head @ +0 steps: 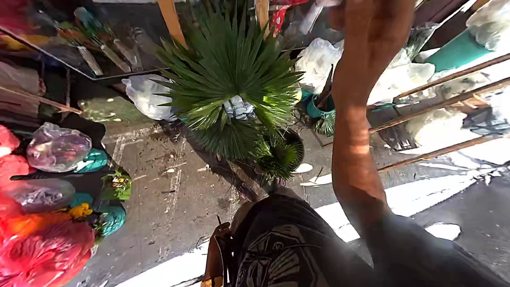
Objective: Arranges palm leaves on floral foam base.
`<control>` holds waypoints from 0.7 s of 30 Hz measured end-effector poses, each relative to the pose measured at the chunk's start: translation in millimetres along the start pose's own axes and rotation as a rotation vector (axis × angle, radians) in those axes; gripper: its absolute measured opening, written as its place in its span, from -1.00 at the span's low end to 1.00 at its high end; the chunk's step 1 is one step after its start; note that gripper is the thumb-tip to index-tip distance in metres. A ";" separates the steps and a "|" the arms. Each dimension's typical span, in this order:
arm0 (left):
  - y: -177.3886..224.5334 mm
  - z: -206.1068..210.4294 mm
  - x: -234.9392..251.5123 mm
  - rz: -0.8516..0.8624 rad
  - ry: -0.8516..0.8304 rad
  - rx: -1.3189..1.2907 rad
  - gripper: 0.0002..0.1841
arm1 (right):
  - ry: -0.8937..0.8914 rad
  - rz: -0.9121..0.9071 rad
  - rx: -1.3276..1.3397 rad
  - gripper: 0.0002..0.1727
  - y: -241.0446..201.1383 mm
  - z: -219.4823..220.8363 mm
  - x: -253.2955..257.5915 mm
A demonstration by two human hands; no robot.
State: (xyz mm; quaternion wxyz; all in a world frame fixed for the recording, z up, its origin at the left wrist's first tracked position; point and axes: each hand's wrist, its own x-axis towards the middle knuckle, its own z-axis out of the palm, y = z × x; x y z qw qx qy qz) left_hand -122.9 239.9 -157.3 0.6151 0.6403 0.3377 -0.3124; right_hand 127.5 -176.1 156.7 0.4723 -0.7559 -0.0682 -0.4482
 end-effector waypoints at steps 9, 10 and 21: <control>-44.5 5.0 -46.7 -0.114 0.232 0.440 -0.63 | -0.381 1.417 -0.516 -0.52 208.1 -49.7 -371.5; -43.6 11.3 -58.5 -0.121 0.229 0.508 -0.63 | -0.384 1.463 -0.551 -0.46 214.0 -45.5 -384.7; -35.6 49.9 -85.4 0.012 0.358 0.503 -0.53 | -0.322 1.373 -0.272 -0.50 253.9 -67.0 -374.2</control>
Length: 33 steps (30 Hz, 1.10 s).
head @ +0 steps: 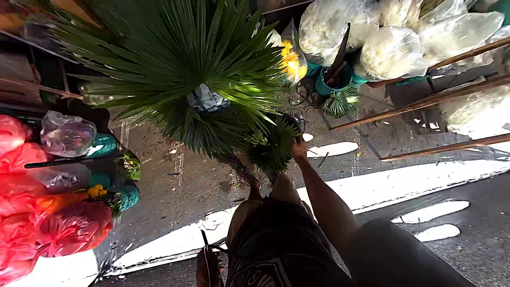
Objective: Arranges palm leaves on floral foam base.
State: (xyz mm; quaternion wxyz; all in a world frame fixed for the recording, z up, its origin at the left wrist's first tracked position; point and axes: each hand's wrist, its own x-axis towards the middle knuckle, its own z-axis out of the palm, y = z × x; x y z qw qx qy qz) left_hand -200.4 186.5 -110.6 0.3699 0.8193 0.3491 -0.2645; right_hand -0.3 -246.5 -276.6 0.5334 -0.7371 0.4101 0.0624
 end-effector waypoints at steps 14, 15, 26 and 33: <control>264.6 84.9 19.4 1.236 -0.133 0.387 -0.60 | -0.277 0.018 0.853 -0.63 -147.2 -184.1 -107.6; 274.5 85.8 13.8 1.279 -0.163 0.407 -0.62 | -0.307 0.007 0.917 -0.61 -151.7 -185.6 -114.0; 272.8 51.2 -11.8 1.087 -0.548 -0.002 -0.67 | -0.471 -0.091 1.214 -0.62 -162.3 -148.8 -136.9; 262.6 21.6 -9.6 1.021 -0.459 -0.247 -0.80 | -0.833 -0.201 1.199 -0.52 -161.8 -67.5 -160.4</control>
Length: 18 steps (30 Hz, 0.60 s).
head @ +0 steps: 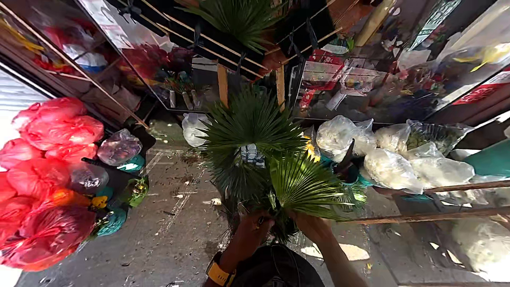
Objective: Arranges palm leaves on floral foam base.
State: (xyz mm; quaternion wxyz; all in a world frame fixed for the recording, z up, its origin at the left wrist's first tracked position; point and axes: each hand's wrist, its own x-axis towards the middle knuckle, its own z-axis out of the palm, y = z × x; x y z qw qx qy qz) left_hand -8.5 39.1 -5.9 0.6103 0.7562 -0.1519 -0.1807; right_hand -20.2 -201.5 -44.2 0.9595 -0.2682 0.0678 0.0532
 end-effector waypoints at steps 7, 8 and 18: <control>-3.7 -52.4 -12.9 -0.216 0.104 0.676 -0.70 | 0.197 0.128 -0.422 -0.78 44.3 63.5 33.2; -3.2 -59.1 -13.8 -0.259 0.170 0.753 -0.66 | 0.220 0.147 -0.512 -0.75 48.1 63.7 32.5; -14.4 -53.9 -23.1 -0.305 0.461 0.610 -0.48 | 0.181 -0.208 -0.696 -0.66 95.4 81.6 41.3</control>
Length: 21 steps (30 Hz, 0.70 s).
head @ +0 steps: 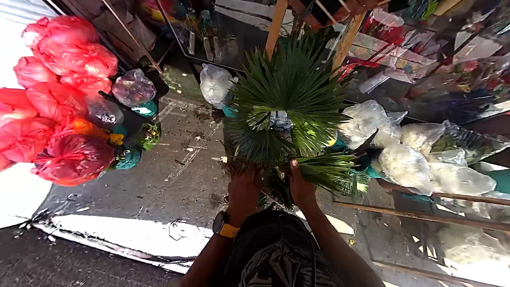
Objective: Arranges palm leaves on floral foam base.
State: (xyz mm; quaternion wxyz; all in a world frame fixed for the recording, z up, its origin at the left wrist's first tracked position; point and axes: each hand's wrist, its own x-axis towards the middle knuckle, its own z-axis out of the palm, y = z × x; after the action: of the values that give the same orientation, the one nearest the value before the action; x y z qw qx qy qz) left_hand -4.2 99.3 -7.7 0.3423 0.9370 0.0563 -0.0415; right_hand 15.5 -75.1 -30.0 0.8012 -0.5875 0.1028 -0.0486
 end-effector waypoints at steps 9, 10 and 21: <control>-8.1 17.3 -4.5 -0.086 -0.032 -0.042 -0.37 | -0.104 -0.275 -0.279 -0.74 0.4 22.4 -16.5; -15.4 18.9 -1.7 -0.084 -0.008 -0.007 -0.37 | -0.097 -0.280 -0.281 -0.74 1.4 24.8 -18.1; -45.3 45.3 1.3 0.128 0.321 0.023 -0.46 | 0.311 0.453 0.477 -0.54 -12.2 62.6 -13.4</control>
State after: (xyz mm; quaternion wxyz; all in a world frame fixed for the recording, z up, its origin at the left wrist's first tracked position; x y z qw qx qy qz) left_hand -10.7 104.6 -71.2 0.3200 0.9372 0.0500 0.1297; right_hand 16.9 -17.8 1.1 0.8809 -0.3320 0.3369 0.0187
